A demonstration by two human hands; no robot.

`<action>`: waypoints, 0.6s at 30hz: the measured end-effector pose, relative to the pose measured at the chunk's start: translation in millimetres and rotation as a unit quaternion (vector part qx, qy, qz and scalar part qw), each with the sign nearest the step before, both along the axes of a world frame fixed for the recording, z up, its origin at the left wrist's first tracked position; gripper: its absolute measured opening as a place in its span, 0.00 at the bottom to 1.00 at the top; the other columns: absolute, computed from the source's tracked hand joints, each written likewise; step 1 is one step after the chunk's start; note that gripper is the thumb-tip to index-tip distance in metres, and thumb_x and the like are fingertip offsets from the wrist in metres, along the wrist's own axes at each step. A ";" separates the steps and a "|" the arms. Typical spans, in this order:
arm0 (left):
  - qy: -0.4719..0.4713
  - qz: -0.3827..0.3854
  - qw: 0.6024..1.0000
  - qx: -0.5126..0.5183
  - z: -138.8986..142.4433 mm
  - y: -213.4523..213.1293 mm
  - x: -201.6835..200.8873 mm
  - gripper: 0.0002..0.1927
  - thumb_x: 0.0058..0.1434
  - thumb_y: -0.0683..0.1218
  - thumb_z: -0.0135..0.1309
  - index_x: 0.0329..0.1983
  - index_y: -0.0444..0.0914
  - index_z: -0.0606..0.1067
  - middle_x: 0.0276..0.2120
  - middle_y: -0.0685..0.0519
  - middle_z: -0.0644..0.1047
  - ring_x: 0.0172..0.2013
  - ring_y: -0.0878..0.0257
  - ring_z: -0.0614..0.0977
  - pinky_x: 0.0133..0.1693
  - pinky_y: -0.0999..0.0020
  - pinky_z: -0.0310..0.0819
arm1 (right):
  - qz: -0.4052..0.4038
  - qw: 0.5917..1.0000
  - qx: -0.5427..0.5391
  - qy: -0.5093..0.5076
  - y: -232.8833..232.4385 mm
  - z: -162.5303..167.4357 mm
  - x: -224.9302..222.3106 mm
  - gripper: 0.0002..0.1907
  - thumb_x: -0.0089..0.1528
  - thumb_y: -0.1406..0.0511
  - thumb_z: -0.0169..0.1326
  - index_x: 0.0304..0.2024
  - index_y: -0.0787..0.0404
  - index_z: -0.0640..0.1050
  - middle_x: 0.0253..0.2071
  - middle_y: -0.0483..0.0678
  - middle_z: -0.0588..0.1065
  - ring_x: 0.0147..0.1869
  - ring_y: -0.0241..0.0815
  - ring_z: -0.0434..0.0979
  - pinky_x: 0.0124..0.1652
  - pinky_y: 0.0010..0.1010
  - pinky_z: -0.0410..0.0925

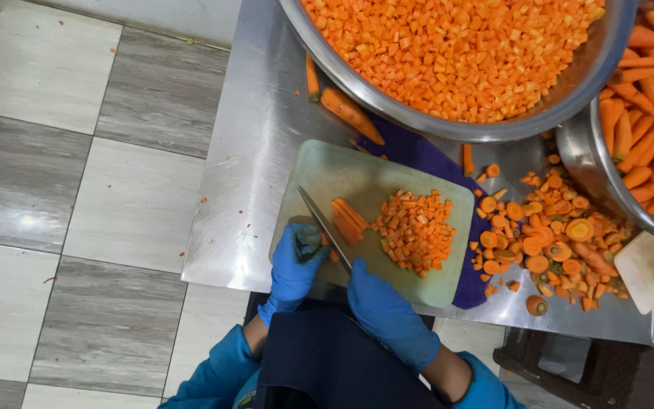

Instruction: The person dices carrots at a stainless steel prep table. They take whole carrots, cut them into sticks and small dice on a green cutting board with a knife, and the diced pieces accumulate on the board while trimmings pile beside it, with bowls of diced carrots and whole carrots nearby.

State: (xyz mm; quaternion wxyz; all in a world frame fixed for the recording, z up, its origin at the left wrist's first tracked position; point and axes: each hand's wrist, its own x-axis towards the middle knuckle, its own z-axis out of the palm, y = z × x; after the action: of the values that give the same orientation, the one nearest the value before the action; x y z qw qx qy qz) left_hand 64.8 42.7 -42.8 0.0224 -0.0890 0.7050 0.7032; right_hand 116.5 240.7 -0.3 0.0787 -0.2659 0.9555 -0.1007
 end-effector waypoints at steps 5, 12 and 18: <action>0.000 -0.017 1.000 0.020 -4.1 1.5 -3.7 0.22 0.56 0.36 0.66 0.52 0.36 0.70 0.41 0.53 0.78 0.42 0.68 0.82 0.45 0.72 0.81 | -0.038 0.994 -0.094 -0.031 9.0 -0.4 -12.8 0.26 0.65 0.64 0.50 0.62 0.74 0.65 0.25 0.58 0.70 0.27 0.55 0.72 0.29 0.46 0.65; -0.001 -0.031 0.999 -0.014 -10.9 0.0 -1.2 0.23 0.56 0.37 0.66 0.52 0.36 0.70 0.41 0.52 0.78 0.41 0.66 0.83 0.44 0.71 0.82 | -0.065 0.980 -0.145 -0.122 7.4 -6.6 -21.0 0.27 0.65 0.64 0.51 0.61 0.74 0.65 0.27 0.61 0.71 0.30 0.59 0.74 0.31 0.48 0.66; -0.008 -0.022 1.000 -0.017 -9.7 -4.0 -2.4 0.26 0.55 0.37 0.67 0.54 0.37 0.68 0.42 0.52 0.77 0.42 0.66 0.82 0.44 0.70 0.82 | -0.111 0.976 -0.176 -0.060 -13.9 -38.4 -18.3 0.25 0.66 0.64 0.51 0.61 0.73 0.65 0.26 0.62 0.71 0.28 0.60 0.73 0.30 0.50 0.65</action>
State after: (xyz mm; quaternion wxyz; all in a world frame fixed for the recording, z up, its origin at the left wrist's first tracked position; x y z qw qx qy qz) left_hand 62.4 38.7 -52.5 0.0418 -0.0790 0.7184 0.6899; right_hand 98.3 226.8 -38.7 0.0764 -0.1616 0.9398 -0.2912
